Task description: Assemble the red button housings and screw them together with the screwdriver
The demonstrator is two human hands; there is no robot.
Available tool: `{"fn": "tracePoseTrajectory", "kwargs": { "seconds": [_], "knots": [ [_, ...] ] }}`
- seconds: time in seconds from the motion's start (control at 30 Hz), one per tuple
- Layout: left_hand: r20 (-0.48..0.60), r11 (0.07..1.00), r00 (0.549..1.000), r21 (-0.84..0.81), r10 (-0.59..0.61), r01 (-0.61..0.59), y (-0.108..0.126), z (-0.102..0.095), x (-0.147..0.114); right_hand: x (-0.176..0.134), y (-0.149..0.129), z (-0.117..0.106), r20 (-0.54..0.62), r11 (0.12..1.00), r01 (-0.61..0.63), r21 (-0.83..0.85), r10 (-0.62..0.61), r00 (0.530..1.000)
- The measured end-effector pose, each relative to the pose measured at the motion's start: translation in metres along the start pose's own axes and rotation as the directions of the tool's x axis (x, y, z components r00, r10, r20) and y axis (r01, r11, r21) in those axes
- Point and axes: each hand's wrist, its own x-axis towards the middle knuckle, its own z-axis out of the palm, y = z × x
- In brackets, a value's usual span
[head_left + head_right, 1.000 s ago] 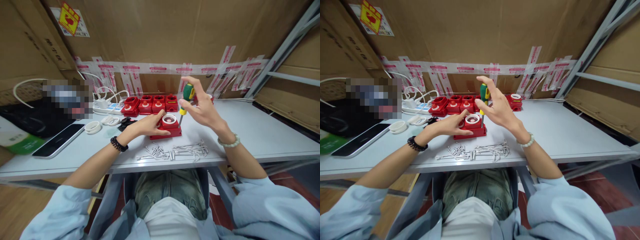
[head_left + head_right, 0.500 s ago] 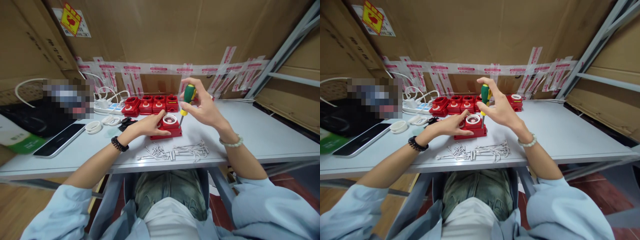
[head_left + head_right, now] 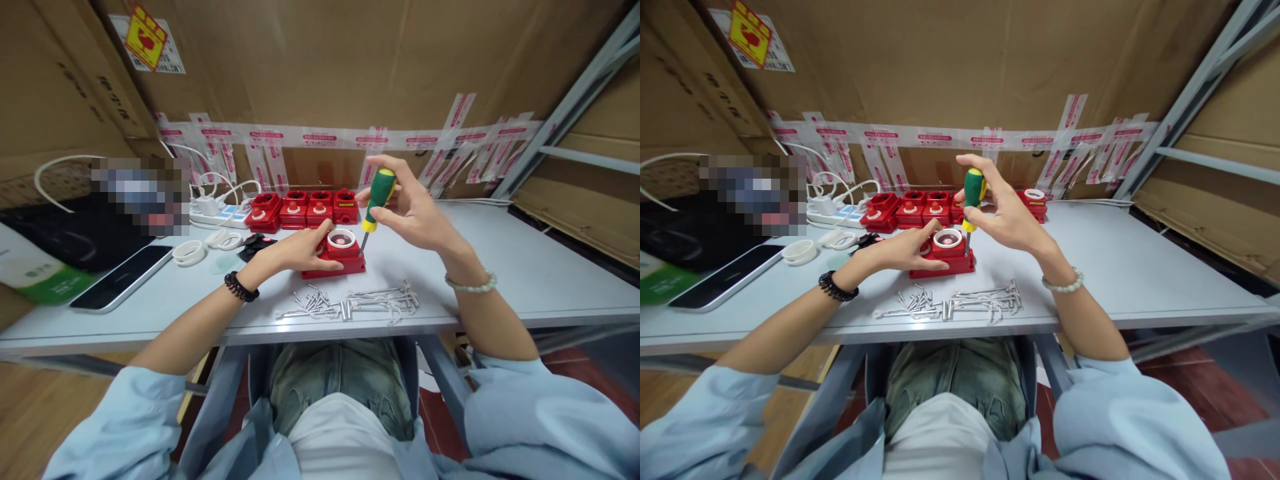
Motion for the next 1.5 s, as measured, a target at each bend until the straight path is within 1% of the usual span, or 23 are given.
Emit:
{"fn": "tracePoseTrajectory", "kwargs": {
  "seconds": [0.03,0.1,0.2,0.27,0.3,0.33,0.43,0.47,0.5,0.57,0.67,0.73,0.8,0.87,0.93,1.0,1.07,1.13,1.23,1.3,1.37,1.43,1.5],
  "knots": [
    [-0.001,1.000,1.000,-0.002,0.004,-0.004,0.000,0.000,0.000,0.000,0.000,-0.002,0.042,0.999,-0.001,0.035,0.000,0.999],
    [-0.007,1.000,1.000,-0.003,0.007,-0.007,-0.001,0.000,0.000,0.000,0.000,-0.002,0.034,1.000,-0.017,0.024,0.017,0.999],
    [-0.011,1.000,1.000,0.001,0.007,-0.007,-0.001,0.000,0.000,0.000,0.000,0.008,-0.135,0.994,-0.053,-0.091,0.040,0.990],
    [-0.008,1.000,1.000,0.006,0.004,-0.004,0.000,0.001,0.000,0.000,0.001,0.011,-0.201,0.988,-0.065,-0.138,0.036,0.979],
    [-0.007,1.000,1.000,0.006,0.003,-0.003,0.000,0.001,0.000,0.000,0.001,0.010,-0.193,0.989,-0.062,-0.132,0.035,0.981],
    [-0.006,1.000,1.000,0.005,0.001,-0.001,0.000,0.001,0.000,0.000,0.002,0.007,-0.155,0.993,-0.054,-0.103,0.038,0.987],
    [-0.002,1.000,1.000,-0.002,0.004,-0.004,-0.001,0.001,0.000,-0.001,0.003,-0.002,0.007,0.998,-0.035,0.046,0.035,0.999],
    [-0.002,1.000,1.000,-0.003,0.006,-0.006,-0.001,0.001,0.000,-0.001,0.004,-0.004,0.030,0.997,-0.035,0.073,0.033,0.999],
    [-0.003,1.000,1.000,-0.003,0.008,-0.008,-0.001,0.001,0.000,-0.001,0.004,-0.003,0.022,0.996,-0.035,0.076,0.034,0.999],
    [-0.011,1.000,1.000,0.004,0.009,-0.009,-0.001,0.000,0.000,0.000,0.005,0.004,-0.080,0.999,-0.029,0.026,0.030,0.996],
    [-0.019,1.000,1.000,0.005,0.002,-0.002,0.000,0.001,-0.001,-0.001,0.005,0.019,-0.255,0.997,-0.039,-0.072,0.020,0.967],
    [-0.022,1.000,1.000,-0.001,0.001,-0.001,0.001,0.002,-0.001,-0.001,0.006,0.024,-0.277,0.995,-0.053,-0.087,0.027,0.960],
    [-0.024,1.000,1.000,-0.011,0.003,-0.003,0.001,0.002,-0.001,-0.002,0.005,0.021,-0.214,0.998,-0.052,-0.035,0.043,0.976],
    [-0.021,1.000,1.000,-0.021,0.002,-0.002,0.001,0.002,-0.001,-0.002,0.005,0.011,-0.089,0.997,-0.043,0.071,0.049,0.995],
    [-0.015,1.000,1.000,-0.027,-0.003,0.002,0.001,0.002,-0.001,-0.001,0.003,0.001,0.044,0.983,-0.045,0.178,0.037,0.998],
    [-0.015,1.000,1.000,-0.025,-0.007,0.006,0.001,0.001,-0.001,-0.001,0.002,-0.005,0.094,0.976,-0.055,0.213,0.036,0.995],
    [-0.019,1.000,1.000,-0.024,-0.008,0.007,0.001,0.001,-0.001,0.000,0.001,-0.004,0.037,0.985,-0.061,0.164,0.055,0.998],
    [-0.024,1.000,1.000,-0.022,-0.006,0.006,0.001,0.002,-0.001,-0.001,0.001,0.004,-0.081,0.996,-0.064,0.066,0.069,0.994],
    [-0.021,1.000,1.000,-0.020,-0.001,0.001,0.000,0.003,0.000,-0.002,0.004,0.017,-0.253,0.994,-0.081,-0.067,0.062,0.966],
    [-0.023,1.000,1.000,-0.025,0.001,-0.002,-0.001,0.004,0.000,-0.003,0.006,0.019,-0.288,0.990,-0.086,-0.111,0.051,0.956],
    [-0.030,0.999,1.000,-0.033,0.005,-0.006,-0.001,0.004,0.000,-0.003,0.006,0.015,-0.226,0.994,-0.065,-0.086,0.044,0.973],
    [-0.031,0.999,0.999,-0.041,0.010,-0.011,0.000,0.004,0.000,-0.003,0.005,0.006,-0.094,0.999,-0.043,0.021,0.044,0.995],
    [-0.030,0.999,0.999,-0.046,0.013,-0.014,0.000,0.003,0.000,-0.003,0.002,-0.001,0.032,0.989,-0.050,0.140,0.046,0.998]
  ]
}}
